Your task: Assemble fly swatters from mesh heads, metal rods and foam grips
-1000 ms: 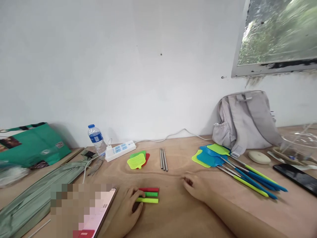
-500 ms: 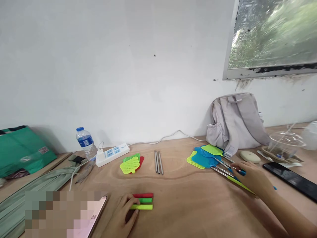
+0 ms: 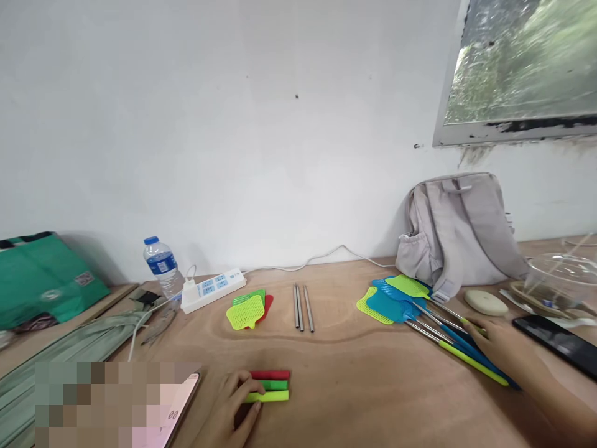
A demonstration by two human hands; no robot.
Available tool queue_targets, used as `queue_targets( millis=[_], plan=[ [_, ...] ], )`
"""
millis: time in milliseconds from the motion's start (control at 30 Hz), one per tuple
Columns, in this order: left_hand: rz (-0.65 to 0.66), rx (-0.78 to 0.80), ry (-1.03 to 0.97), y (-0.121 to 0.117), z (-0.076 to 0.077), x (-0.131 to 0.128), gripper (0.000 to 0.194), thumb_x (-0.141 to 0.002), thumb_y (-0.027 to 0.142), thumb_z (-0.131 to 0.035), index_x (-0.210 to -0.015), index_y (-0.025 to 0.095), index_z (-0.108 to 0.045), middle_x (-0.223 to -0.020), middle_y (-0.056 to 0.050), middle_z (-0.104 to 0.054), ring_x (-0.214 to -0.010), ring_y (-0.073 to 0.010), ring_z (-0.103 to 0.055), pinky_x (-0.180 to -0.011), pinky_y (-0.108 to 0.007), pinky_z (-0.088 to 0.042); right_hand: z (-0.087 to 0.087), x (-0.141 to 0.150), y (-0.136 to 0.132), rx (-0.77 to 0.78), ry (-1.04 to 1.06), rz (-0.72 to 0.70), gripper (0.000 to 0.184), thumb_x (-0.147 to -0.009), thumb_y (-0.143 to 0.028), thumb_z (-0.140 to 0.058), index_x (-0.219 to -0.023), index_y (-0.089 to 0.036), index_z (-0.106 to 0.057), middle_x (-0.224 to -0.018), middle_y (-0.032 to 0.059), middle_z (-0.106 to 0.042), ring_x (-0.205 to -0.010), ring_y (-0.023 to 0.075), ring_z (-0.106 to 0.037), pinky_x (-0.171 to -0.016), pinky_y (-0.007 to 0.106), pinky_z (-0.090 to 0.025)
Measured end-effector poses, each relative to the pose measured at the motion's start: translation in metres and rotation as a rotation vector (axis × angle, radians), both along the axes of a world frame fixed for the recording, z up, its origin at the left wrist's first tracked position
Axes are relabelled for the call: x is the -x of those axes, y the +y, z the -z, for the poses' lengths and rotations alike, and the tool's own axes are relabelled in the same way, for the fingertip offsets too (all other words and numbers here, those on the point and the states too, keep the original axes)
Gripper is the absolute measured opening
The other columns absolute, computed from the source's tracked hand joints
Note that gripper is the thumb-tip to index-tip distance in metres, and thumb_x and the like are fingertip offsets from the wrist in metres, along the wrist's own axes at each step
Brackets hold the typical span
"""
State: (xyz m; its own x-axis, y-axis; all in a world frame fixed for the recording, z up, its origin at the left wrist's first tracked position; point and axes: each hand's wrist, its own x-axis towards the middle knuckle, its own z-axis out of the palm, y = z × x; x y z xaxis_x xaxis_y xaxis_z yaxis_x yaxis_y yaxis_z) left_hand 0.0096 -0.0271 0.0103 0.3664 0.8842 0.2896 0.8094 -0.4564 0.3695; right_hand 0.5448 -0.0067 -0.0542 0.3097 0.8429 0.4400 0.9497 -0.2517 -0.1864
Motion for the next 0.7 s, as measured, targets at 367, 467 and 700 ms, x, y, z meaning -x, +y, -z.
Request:
queue_targets(
  millis=[367, 467, 700],
  plan=[
    [0.03, 0.017, -0.008, 0.001, 0.0, 0.001, 0.014, -0.073, 0.024, -0.051, -0.079, 0.026, -0.064, -0.094, -0.003, -0.061, -0.088, -0.0167, -0.058, -0.079, -0.028, -0.048, 0.003, 0.011, -0.001, 0.025, 0.143, -0.135, 0.038, -0.075, -0.045, -0.036, -0.075, -0.018, -0.063, -0.079, 0.0103, -0.066, -0.076, 0.0256, -0.061, -0.07, 0.036, -0.045],
    [0.048, 0.028, -0.031, 0.001, 0.001, 0.001, 0.014, -0.074, 0.024, -0.051, -0.079, 0.026, -0.064, -0.092, -0.002, -0.062, -0.087, -0.0164, -0.058, -0.078, -0.028, -0.048, 0.001, 0.019, -0.003, 0.012, 0.153, -0.175, 0.036, -0.075, -0.046, -0.038, -0.073, -0.019, -0.061, -0.079, 0.0105, -0.065, -0.079, 0.026, -0.06, -0.072, 0.037, -0.045],
    [0.032, 0.016, -0.084, 0.002, 0.005, 0.003, 0.015, -0.075, 0.024, -0.05, -0.082, 0.026, -0.064, -0.088, -0.002, -0.062, -0.084, -0.0164, -0.058, -0.075, -0.027, -0.048, -0.004, 0.027, -0.007, -0.072, 0.056, -0.212, 0.035, -0.079, -0.044, -0.033, -0.079, -0.02, -0.059, -0.085, 0.0101, -0.063, -0.082, 0.0248, -0.06, -0.074, 0.036, -0.046]
  ],
)
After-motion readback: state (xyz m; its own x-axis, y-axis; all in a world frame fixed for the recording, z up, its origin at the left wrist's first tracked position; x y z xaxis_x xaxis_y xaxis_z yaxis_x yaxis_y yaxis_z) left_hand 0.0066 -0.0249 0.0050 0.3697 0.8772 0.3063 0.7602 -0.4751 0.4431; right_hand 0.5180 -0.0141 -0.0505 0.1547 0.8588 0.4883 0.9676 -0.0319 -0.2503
